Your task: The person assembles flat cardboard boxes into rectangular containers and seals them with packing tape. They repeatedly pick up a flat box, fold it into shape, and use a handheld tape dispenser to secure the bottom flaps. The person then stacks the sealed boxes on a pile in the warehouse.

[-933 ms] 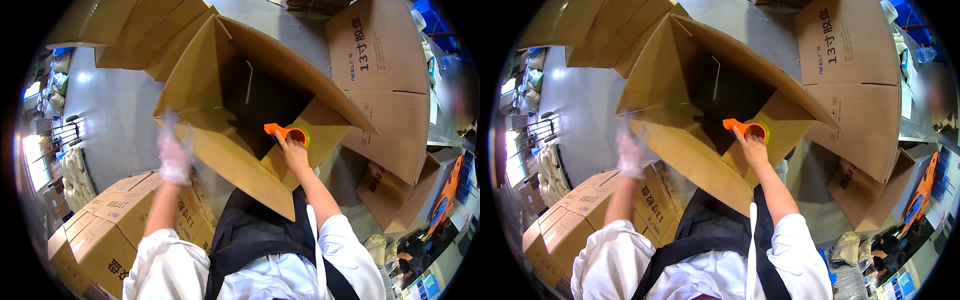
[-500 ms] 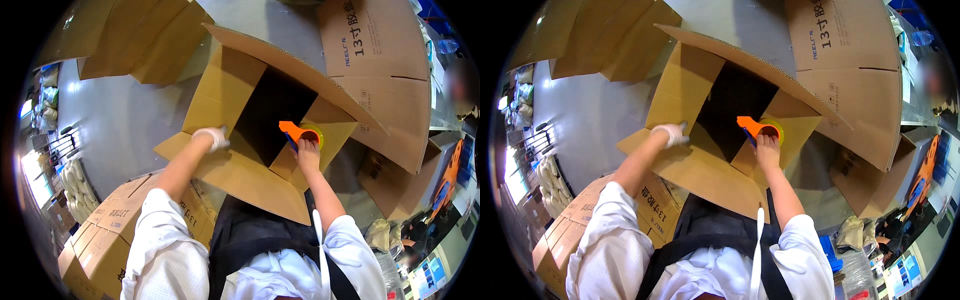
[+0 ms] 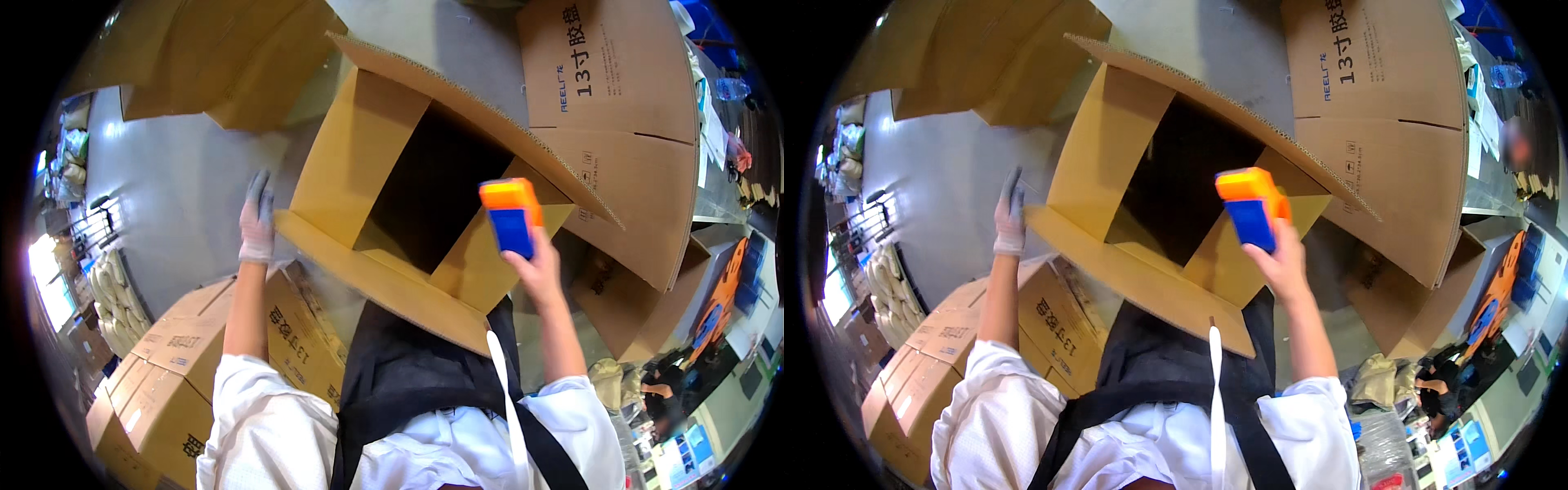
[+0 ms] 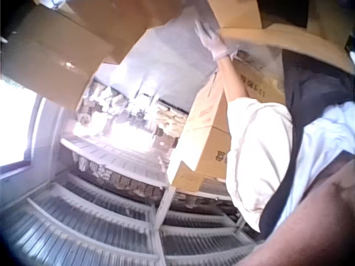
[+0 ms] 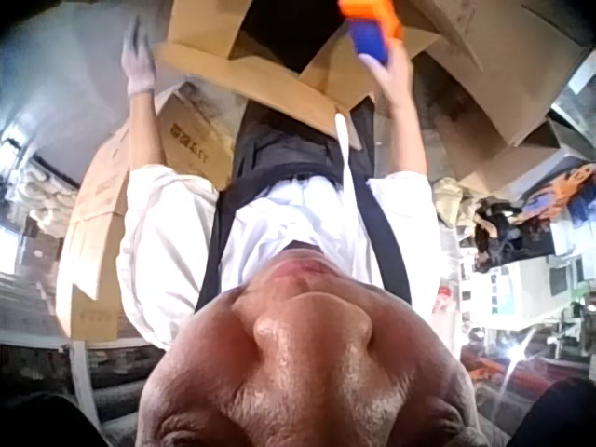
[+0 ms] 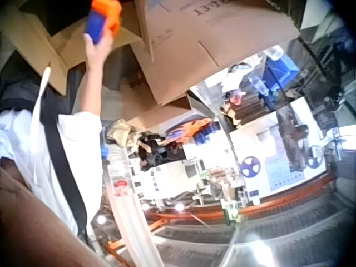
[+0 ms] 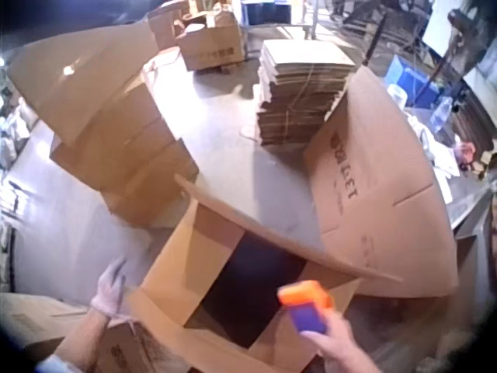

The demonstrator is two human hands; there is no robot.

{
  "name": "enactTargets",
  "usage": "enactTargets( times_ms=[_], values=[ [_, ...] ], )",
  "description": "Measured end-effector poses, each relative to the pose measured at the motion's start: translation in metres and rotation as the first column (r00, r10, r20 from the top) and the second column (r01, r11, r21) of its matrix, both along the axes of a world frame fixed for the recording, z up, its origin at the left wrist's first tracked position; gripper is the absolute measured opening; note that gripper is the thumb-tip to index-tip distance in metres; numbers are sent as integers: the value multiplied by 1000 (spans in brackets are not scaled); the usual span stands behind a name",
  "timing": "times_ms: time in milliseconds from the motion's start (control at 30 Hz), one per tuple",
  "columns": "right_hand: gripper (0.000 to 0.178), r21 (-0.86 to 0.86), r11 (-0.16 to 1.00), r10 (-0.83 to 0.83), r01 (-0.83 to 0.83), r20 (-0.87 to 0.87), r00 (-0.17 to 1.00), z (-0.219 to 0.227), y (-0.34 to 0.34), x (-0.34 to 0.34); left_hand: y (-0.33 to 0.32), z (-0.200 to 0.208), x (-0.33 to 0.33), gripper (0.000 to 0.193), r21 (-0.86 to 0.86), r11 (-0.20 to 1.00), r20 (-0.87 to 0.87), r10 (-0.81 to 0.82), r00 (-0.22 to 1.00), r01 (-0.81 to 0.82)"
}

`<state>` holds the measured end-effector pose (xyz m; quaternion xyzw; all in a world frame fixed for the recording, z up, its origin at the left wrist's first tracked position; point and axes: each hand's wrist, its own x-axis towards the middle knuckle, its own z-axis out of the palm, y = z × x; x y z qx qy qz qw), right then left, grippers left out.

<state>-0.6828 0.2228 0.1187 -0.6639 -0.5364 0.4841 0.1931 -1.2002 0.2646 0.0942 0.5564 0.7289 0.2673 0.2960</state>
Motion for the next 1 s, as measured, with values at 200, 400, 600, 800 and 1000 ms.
enactTargets(
  times_ms=[200,400,600,800,1000],
  values=[
    [44,469,840,-324,271,34,945,97,125,79,113,-92,91,57,-287,924,-394,126,911,-252],
    [68,28,903,368,-429,465,805,-25,13,14,107,-117,85,71,-207,898,383,439,813,-388],
    [49,125,916,245,-382,578,779,-53,-56,-31,90,-129,96,47,9,1000,-155,28,987,-27],
    [87,-362,931,-203,-49,-623,755,18,28,-61,79,-114,113,36,20,1000,-434,30,901,-24],
    [59,-324,919,127,-226,-299,946,-94,45,-98,96,-126,131,39,-15,1000,-588,7,809,-19]
  ],
)
